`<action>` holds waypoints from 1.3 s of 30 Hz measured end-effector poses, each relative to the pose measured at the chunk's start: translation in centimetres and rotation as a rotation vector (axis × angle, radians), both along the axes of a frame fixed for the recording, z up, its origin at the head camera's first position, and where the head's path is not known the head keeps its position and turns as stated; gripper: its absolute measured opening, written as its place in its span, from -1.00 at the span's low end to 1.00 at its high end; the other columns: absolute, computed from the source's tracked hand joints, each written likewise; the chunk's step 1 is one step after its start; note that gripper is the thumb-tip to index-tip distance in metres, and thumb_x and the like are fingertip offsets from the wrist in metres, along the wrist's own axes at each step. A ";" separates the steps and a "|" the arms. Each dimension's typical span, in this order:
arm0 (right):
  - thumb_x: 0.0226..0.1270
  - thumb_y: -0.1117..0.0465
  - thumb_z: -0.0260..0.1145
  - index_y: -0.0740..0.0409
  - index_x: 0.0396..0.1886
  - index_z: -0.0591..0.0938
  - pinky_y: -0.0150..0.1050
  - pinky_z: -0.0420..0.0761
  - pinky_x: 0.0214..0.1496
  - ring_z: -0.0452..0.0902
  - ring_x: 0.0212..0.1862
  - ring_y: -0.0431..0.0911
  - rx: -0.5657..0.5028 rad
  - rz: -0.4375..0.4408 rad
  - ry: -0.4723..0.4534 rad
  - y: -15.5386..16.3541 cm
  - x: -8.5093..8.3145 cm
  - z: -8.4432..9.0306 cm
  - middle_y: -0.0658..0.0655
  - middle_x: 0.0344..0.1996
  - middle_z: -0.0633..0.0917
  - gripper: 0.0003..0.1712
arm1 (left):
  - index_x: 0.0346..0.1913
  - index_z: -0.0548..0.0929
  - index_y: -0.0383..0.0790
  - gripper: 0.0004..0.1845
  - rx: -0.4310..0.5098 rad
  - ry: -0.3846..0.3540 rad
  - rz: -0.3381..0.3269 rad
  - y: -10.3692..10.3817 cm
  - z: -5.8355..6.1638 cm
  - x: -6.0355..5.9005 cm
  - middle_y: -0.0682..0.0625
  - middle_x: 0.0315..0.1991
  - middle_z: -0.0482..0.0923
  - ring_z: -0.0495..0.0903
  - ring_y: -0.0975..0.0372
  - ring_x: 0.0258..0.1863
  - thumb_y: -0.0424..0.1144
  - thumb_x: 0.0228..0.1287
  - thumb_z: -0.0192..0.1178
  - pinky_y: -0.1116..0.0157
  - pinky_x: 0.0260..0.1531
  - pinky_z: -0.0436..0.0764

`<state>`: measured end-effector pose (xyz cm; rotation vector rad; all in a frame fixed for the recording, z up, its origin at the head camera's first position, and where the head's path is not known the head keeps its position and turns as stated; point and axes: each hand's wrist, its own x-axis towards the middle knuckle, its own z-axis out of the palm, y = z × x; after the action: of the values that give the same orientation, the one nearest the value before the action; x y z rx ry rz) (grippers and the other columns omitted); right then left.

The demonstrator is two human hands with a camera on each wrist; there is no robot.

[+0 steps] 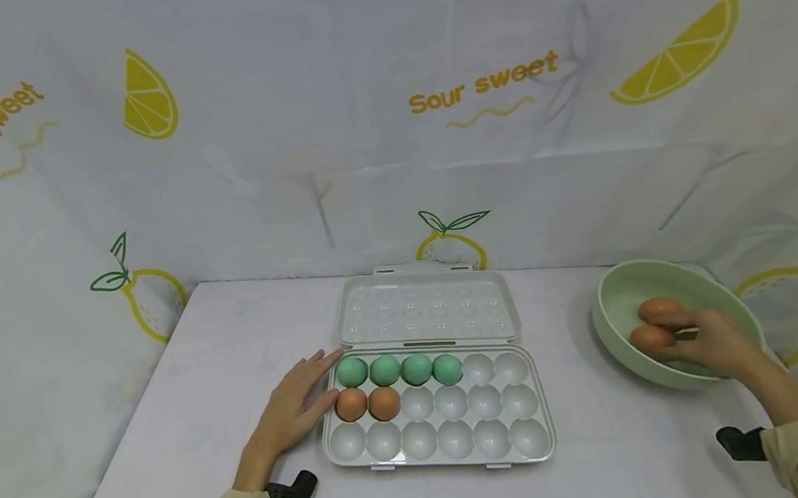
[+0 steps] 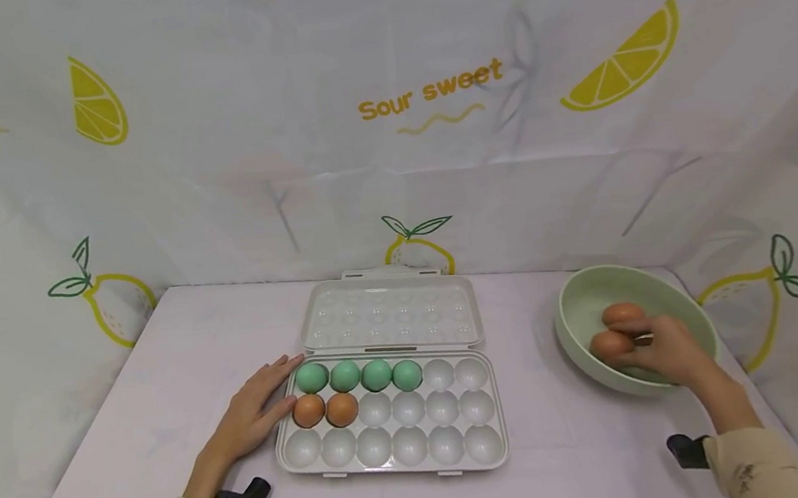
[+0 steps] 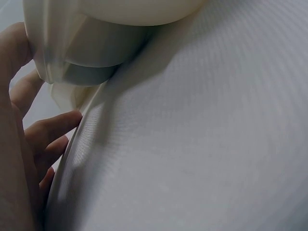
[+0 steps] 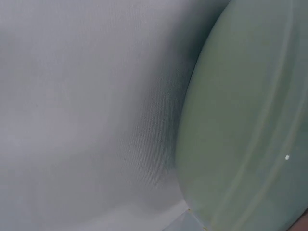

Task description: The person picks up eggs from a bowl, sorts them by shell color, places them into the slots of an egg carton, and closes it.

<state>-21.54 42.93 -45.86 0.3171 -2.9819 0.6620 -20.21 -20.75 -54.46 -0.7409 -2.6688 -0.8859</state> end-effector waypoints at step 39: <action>0.03 0.58 0.52 0.56 0.11 0.63 -0.52 0.70 0.09 0.66 0.07 -0.49 -0.823 0.121 0.117 -17.5 3.3 0.5 -0.39 -0.02 0.73 -0.44 | 0.51 0.41 0.01 -0.35 -0.005 0.005 0.016 0.3 0.1 0.3 -0.12 0.42 0.51 0.45 -0.11 0.45 -0.11 0.37 0.24 -0.13 0.51 0.32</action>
<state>-18.29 25.47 -45.37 0.4369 -2.3195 1.7004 -19.95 -20.45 -54.32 -0.7209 -2.6697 -0.8729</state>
